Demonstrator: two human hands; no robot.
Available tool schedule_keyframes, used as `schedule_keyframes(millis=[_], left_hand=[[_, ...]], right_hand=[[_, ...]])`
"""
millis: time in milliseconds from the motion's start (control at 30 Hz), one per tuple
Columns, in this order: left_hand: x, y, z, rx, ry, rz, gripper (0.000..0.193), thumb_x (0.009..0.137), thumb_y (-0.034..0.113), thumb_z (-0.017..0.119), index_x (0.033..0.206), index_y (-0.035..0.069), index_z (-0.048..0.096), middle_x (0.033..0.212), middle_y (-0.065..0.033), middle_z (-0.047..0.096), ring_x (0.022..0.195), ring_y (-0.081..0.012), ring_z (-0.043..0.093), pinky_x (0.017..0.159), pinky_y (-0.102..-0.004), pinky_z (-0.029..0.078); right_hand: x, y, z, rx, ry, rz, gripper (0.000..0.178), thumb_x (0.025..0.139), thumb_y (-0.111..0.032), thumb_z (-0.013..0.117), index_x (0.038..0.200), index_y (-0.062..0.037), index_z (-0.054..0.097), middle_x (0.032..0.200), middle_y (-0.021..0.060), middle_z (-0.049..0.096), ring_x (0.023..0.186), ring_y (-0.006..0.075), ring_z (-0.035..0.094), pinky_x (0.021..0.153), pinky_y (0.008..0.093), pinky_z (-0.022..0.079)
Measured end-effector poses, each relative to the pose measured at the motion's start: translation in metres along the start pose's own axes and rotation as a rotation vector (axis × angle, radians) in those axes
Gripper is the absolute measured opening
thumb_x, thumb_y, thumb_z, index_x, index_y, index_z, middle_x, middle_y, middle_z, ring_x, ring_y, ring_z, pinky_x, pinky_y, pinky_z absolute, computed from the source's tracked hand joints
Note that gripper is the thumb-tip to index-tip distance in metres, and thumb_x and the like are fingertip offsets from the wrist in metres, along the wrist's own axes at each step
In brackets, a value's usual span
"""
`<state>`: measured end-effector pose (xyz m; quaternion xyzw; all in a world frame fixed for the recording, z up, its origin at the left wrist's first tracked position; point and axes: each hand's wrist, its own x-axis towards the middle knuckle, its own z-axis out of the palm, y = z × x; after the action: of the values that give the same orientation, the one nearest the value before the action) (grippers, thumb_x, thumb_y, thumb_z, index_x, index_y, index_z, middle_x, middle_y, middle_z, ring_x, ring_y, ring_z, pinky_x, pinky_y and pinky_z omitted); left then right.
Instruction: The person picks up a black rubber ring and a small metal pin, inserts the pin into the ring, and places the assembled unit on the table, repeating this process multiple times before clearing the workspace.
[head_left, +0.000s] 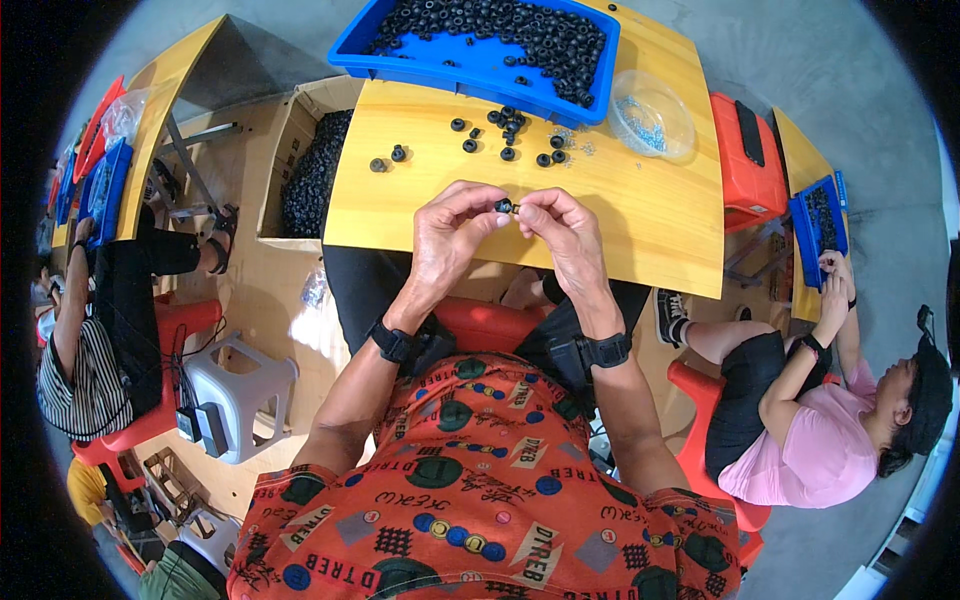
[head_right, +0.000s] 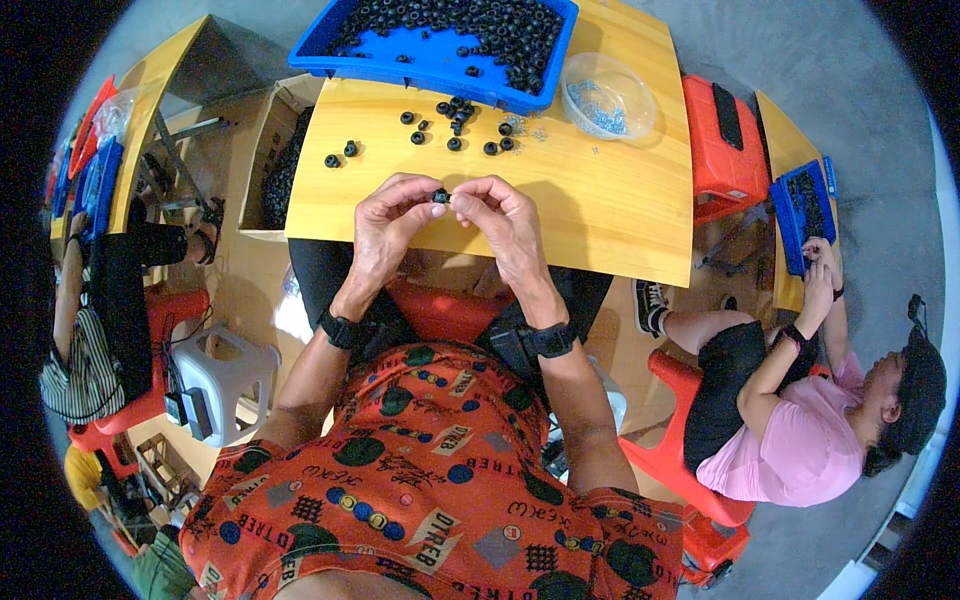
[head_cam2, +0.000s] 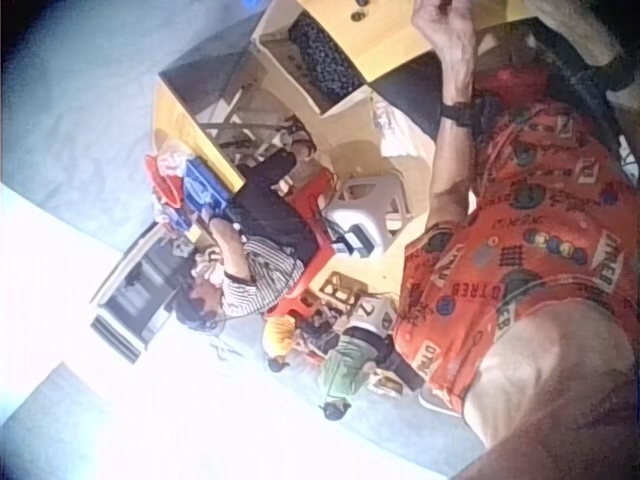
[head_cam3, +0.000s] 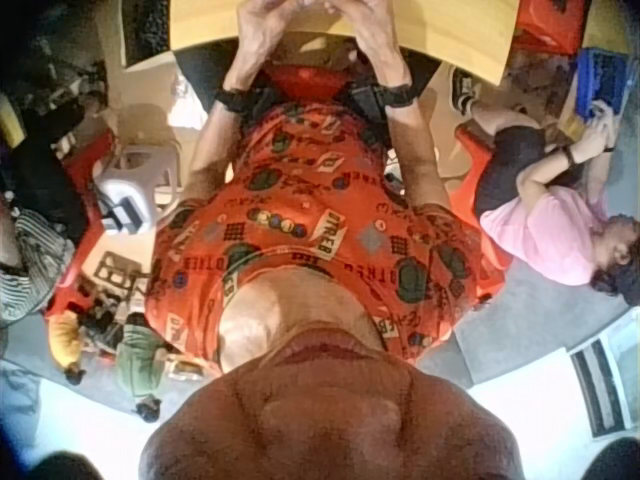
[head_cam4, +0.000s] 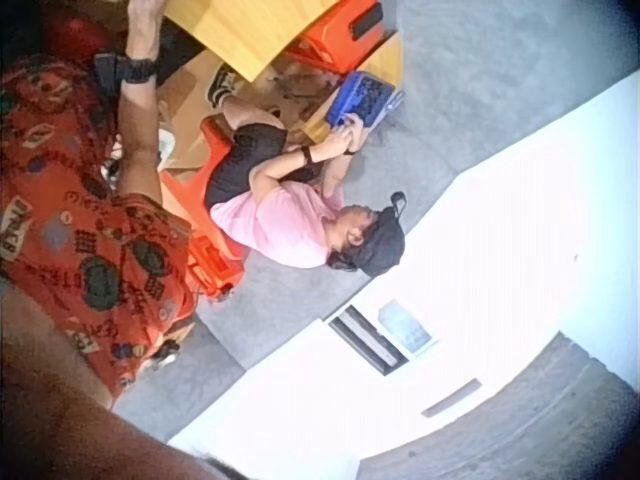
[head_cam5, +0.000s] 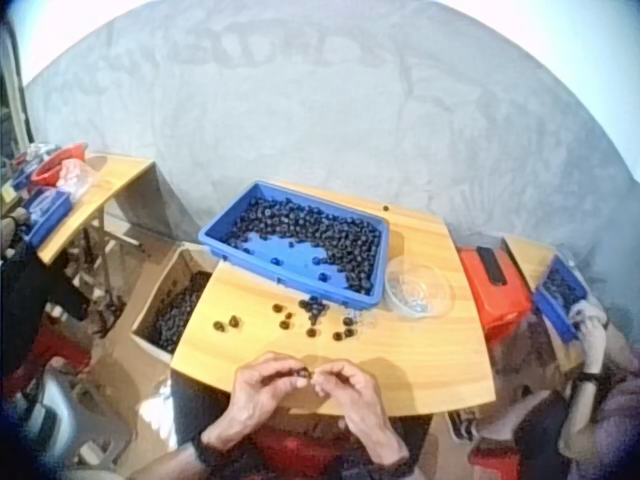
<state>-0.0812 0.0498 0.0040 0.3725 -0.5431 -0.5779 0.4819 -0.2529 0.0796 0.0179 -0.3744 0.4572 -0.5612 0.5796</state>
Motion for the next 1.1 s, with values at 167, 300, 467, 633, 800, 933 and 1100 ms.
schedule_keyframes(millis=[167,300,467,633,800,933,1100], left_hand=[[0.0,-0.002,0.001,0.027,0.019,0.048,0.027,0.08,-0.006,0.073,0.106,0.001,0.073,0.093,-0.0039,0.065,0.085,-0.0115,0.061,0.078,-0.0248,0.05],[0.001,0.006,0.002,0.166,-0.009,0.137,0.027,0.079,-0.007,0.073,0.104,0.001,0.073,0.094,-0.0069,0.067,0.085,-0.0145,0.063,0.077,-0.0268,0.052],[0.001,0.007,0.0,0.239,-0.023,0.206,0.026,0.078,-0.007,0.074,0.102,0.0,0.073,0.094,-0.0085,0.069,0.087,-0.0169,0.066,0.078,-0.0279,0.053],[0.002,0.011,0.0,0.184,-0.034,0.049,0.024,0.077,-0.008,0.074,0.1,0.0,0.073,0.094,-0.0093,0.07,0.088,-0.018,0.068,0.079,-0.0285,0.054],[0.004,0.017,-0.004,0.227,-0.079,0.119,0.024,0.076,-0.009,0.073,0.098,0.0,0.074,0.094,-0.0097,0.071,0.088,-0.0184,0.068,0.079,-0.0293,0.055],[0.001,0.02,-0.005,0.262,-0.093,0.145,0.025,0.076,-0.011,0.071,0.098,0.001,0.074,0.094,-0.0097,0.071,0.088,-0.0197,0.068,0.08,-0.0296,0.055],[-0.001,0.024,-0.004,0.28,-0.091,0.167,0.027,0.076,-0.012,0.07,0.098,0.003,0.075,0.094,-0.0086,0.07,0.089,-0.0193,0.068,0.08,-0.0293,0.055]], right_hand=[[0.001,-0.002,0.001,-0.092,-0.013,-0.003,0.016,0.089,-0.015,0.075,0.095,-0.0016,0.07,0.08,0.0003,0.065,0.073,0.0075,0.057,0.07,0.0231,0.046],[0.001,-0.005,-0.001,-0.124,-0.005,0.003,0.015,0.089,-0.015,0.074,0.095,-0.0015,0.07,0.08,0.0001,0.065,0.073,0.007,0.056,0.07,0.0227,0.046],[0.003,-0.007,-0.003,-0.204,-0.049,0.012,0.014,0.09,-0.014,0.073,0.096,-0.0017,0.07,0.08,-0.0008,0.064,0.074,0.0064,0.056,0.07,0.0223,0.046],[0.005,-0.006,-0.007,-0.185,-0.108,-0.001,0.013,0.091,-0.014,0.072,0.097,-0.0019,0.07,0.082,-0.0009,0.065,0.074,0.0059,0.056,0.07,0.0225,0.046],[0.009,-0.01,-0.01,-0.241,-0.144,-0.013,0.014,0.091,-0.014,0.073,0.097,-0.0021,0.069,0.082,-0.0009,0.065,0.074,0.0061,0.056,0.07,0.0226,0.046],[0.012,-0.009,-0.012,-0.176,-0.216,0.004,0.022,0.091,-0.016,0.074,0.105,-0.003,0.063,0.088,0.0006,0.066,0.077,0.0078,0.059,0.072,0.0231,0.048],[0.011,-0.009,-0.013,-0.034,-0.27,0.164,0.03,0.092,-0.017,0.072,0.115,-0.0038,0.058,0.097,0.0038,0.067,0.083,0.01,0.062,0.076,0.0248,0.051]])
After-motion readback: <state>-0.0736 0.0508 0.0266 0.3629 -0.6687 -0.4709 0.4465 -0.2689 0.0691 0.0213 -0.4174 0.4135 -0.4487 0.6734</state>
